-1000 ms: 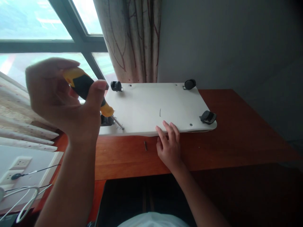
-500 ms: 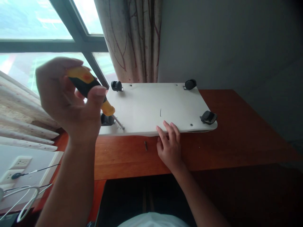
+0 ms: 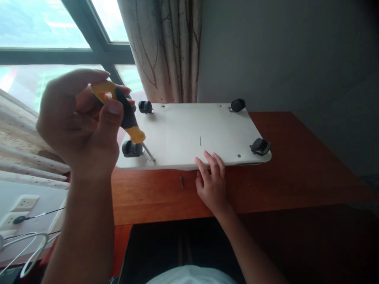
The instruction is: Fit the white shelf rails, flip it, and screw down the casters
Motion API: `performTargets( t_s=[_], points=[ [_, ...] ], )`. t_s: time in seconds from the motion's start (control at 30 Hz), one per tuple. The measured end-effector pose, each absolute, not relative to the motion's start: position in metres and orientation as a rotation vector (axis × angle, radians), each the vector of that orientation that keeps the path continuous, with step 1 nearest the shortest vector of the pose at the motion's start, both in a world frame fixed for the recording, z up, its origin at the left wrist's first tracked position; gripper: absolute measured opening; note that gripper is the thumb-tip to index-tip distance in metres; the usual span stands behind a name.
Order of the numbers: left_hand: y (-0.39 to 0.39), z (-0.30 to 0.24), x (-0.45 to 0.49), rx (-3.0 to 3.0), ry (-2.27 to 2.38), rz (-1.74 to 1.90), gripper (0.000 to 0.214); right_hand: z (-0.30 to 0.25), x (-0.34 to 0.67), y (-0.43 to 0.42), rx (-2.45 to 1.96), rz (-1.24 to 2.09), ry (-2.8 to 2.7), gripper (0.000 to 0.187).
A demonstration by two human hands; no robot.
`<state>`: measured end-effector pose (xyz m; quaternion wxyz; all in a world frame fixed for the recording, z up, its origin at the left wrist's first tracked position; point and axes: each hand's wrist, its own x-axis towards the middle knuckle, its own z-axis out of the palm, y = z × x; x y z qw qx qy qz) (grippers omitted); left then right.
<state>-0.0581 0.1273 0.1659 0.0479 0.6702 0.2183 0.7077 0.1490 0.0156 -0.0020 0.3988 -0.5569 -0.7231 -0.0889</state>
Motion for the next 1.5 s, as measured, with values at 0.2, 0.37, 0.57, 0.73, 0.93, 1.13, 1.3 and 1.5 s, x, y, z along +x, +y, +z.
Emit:
performTargets(
  t_s=[0.2,0.37,0.57,0.73,0.93,1.13,1.3,1.5],
  points=[
    [0.125,0.167,-0.057,1.994,0.581,2.136,0.033,-0.001,0.149,0.015,-1.413,-0.211,-1.834,0.060],
    [0.121,0.165,-0.054,1.925,0.701,2.167,0.044,-0.001,0.149,0.015,-1.418,-0.216,-1.835,0.061],
    [0.115,0.164,-0.053,1.830,0.749,2.082,0.042,0.000,0.149,0.014,-1.433,-0.199,-1.843,0.059],
    [0.109,0.172,-0.057,1.667,0.749,1.893,0.029,0.008,0.149,0.010,-1.431,-0.128,-1.843,0.057],
    [0.104,0.176,-0.061,1.600,0.797,1.850,0.023,0.019,0.140,-0.008,-1.305,-0.027,-1.694,0.044],
    [0.105,0.179,-0.063,1.489,0.880,1.841,0.027,0.017,0.109,-0.009,-1.722,0.236,-1.943,0.030],
    [0.109,0.190,-0.066,1.469,0.898,1.889,0.024,0.019,0.086,-0.001,-1.899,0.303,-2.140,0.041],
    [0.136,0.207,-0.069,1.613,0.759,2.020,0.026,0.030,0.081,0.001,-1.823,0.483,-2.343,0.043]
  ],
)
